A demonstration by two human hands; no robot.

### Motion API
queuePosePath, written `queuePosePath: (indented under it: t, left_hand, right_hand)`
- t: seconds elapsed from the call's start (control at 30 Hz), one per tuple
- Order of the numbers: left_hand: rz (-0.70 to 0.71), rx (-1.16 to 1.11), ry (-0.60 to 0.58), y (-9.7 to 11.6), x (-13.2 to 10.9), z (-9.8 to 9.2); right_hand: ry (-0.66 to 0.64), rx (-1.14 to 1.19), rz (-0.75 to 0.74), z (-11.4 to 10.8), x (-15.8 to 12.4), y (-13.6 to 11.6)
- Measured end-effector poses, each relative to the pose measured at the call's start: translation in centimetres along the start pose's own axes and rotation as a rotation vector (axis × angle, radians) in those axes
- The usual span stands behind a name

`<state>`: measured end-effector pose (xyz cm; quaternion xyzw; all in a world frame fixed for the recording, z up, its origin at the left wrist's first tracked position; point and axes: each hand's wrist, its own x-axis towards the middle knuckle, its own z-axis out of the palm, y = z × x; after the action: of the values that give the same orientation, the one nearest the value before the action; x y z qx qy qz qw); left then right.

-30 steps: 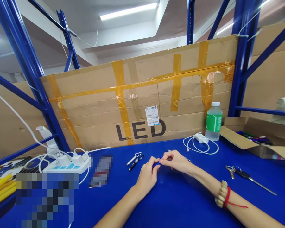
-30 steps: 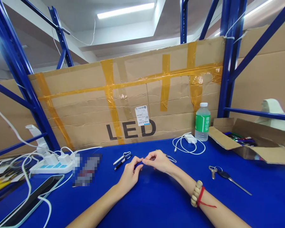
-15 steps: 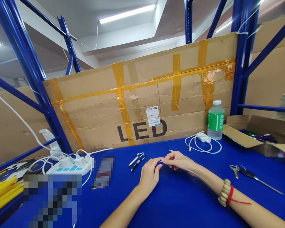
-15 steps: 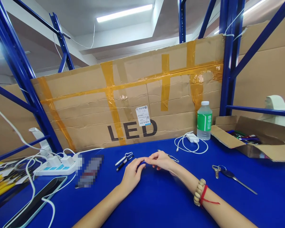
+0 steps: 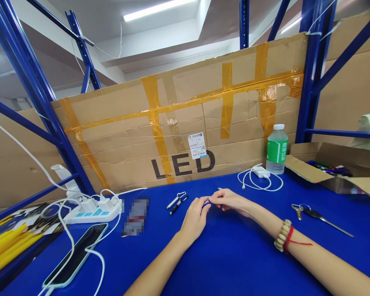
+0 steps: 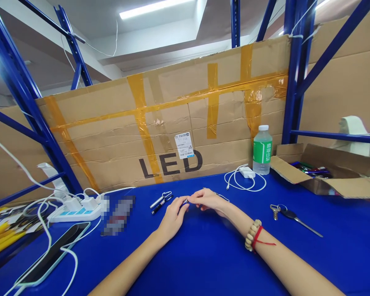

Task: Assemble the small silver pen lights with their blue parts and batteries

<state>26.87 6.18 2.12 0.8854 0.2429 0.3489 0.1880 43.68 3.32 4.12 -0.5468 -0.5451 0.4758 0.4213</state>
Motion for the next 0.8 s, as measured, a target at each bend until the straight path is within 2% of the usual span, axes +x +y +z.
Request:
queuePosePath:
  t: [0.43,0.63,0.8]
  left_hand:
    - [0.102,0.081,-0.053,0.03,0.02,-0.05]
    - [0.079,0.076,-0.056,-0.19,0.06,0.05]
    - [-0.020,0.072,-0.082,-0.40,0.19,0.17]
  right_hand:
    - [-0.047,-0.017,-0.004,-0.43,-0.24,-0.50]
    - [-0.073,-0.063,-0.082,-0.27,-0.22,-0.65]
    - [-0.035,-0.192,-0.160,0.01,0.10,-0.25]
